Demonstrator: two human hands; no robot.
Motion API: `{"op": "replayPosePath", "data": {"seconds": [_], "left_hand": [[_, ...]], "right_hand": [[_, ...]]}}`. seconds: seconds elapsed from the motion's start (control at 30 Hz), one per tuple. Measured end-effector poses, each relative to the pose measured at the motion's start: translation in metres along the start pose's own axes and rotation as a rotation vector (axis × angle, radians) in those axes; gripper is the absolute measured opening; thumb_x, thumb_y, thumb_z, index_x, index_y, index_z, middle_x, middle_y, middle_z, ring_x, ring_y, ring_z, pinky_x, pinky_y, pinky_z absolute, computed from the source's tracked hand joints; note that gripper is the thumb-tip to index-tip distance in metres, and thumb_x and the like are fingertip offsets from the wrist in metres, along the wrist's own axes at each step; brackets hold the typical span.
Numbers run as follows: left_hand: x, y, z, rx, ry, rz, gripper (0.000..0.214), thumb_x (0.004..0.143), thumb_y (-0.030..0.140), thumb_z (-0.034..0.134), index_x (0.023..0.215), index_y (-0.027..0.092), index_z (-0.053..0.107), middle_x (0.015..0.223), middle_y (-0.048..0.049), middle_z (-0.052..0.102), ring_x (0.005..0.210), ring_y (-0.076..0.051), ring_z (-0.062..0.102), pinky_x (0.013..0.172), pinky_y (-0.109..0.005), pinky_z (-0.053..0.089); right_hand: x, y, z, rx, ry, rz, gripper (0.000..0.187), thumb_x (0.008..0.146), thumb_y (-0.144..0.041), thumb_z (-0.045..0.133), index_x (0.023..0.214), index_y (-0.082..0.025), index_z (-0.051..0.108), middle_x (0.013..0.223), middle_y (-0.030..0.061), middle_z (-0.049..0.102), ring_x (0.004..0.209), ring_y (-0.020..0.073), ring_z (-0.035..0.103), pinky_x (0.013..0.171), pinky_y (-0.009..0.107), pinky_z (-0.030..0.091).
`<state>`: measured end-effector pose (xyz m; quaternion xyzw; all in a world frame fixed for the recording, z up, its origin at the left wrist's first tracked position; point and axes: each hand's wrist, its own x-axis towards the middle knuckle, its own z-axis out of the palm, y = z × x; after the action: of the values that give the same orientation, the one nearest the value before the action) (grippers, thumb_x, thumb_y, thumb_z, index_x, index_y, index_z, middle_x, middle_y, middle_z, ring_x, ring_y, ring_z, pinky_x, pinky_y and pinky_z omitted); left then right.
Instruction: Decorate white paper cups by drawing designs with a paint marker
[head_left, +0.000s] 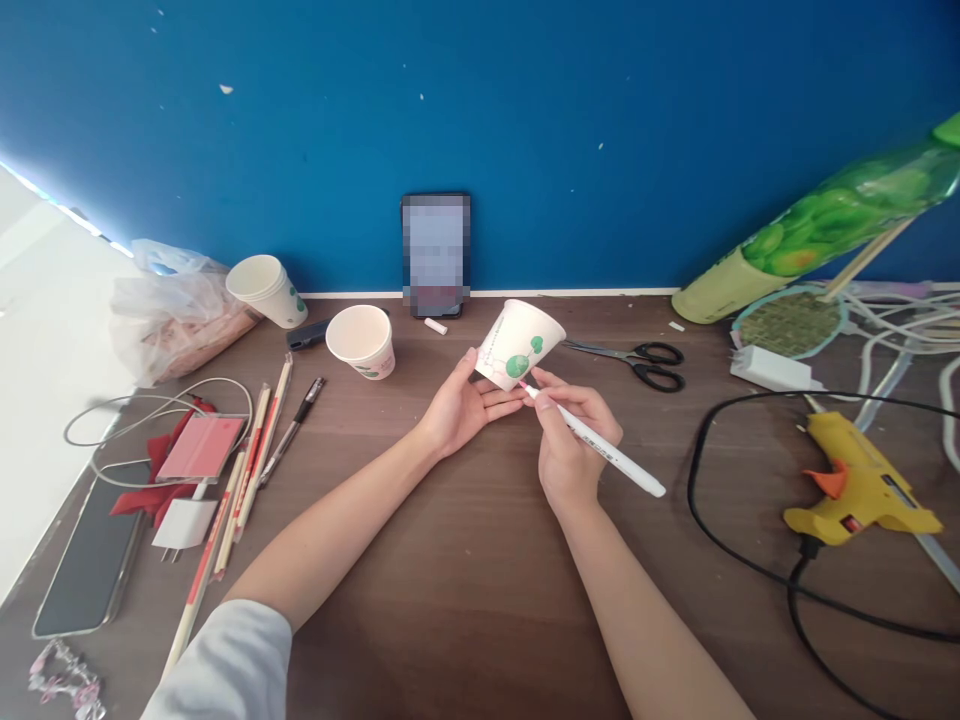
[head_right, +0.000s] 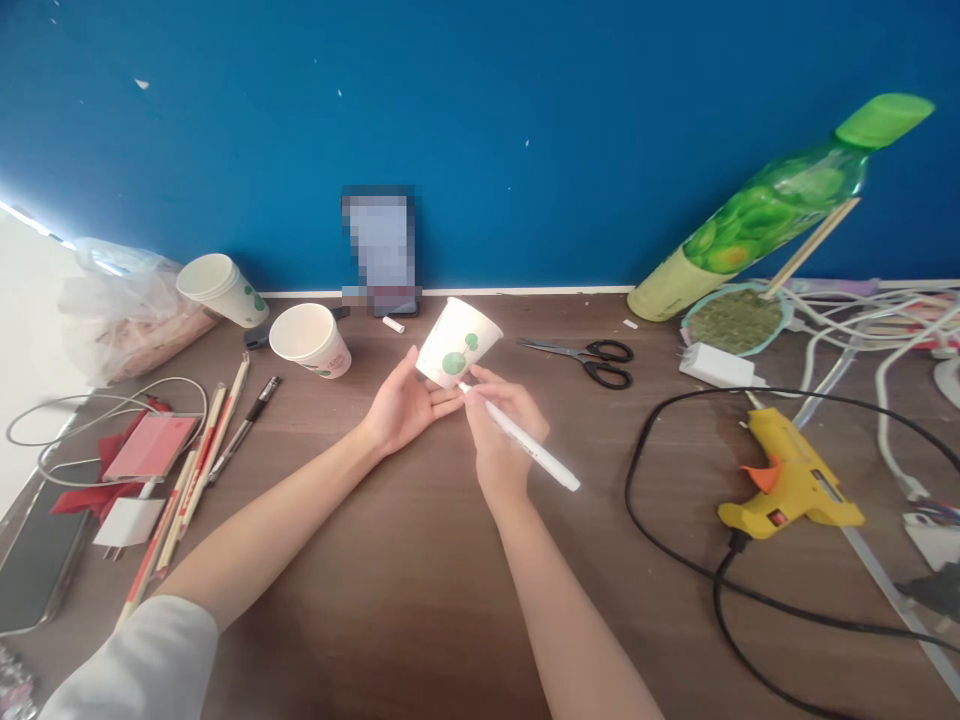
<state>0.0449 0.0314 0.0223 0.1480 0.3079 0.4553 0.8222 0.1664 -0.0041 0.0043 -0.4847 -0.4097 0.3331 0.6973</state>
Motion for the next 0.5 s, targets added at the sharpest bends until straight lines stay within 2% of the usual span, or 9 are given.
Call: {"op": "replayPosePath", "data": {"seconds": [0.2,0.33,0.5], "left_hand": [[0.0005,-0.0011,-0.0013,-0.026,-0.010,0.019,0.037,0.092,0.037,0.051,0.120,0.014,0.057,0.101,-0.0136,0.071,0.087,-0.022,0.071,0.100,-0.038,0.046],[-0.0007,-0.0011,-0.0026,0.034,-0.077,0.068,0.031,0.091,0.028,0.055,0.121,0.019,0.054,0.104,-0.0096,0.071,0.086,-0.018,0.070,0.101,-0.038,0.045],[-0.0015,-0.0014,-0.0030,0.065,-0.093,0.070,0.029,0.091,0.029,0.054,0.118,0.018,0.054,0.099,-0.0084,0.071,0.087,-0.018,0.070,0.099,-0.037,0.046]], "right_hand": [[-0.0004,-0.0031,0.0010,0.000,-0.017,-0.025,0.006,0.073,-0.022,0.072,0.074,-0.020,0.066,0.089,0.0057,0.077,0.098,0.0240,0.072,0.085,0.041,0.057],[-0.0012,-0.0050,0.0010,-0.053,-0.005,-0.004,0.006,0.074,-0.022,0.072,0.077,-0.020,0.067,0.094,0.0063,0.076,0.088,0.0216,0.074,0.078,0.037,0.059],[-0.0009,-0.0075,0.0024,-0.093,0.039,0.013,0.007,0.072,-0.022,0.073,0.074,-0.020,0.068,0.088,0.0044,0.075,0.082,0.0192,0.073,0.074,0.034,0.059]]}}
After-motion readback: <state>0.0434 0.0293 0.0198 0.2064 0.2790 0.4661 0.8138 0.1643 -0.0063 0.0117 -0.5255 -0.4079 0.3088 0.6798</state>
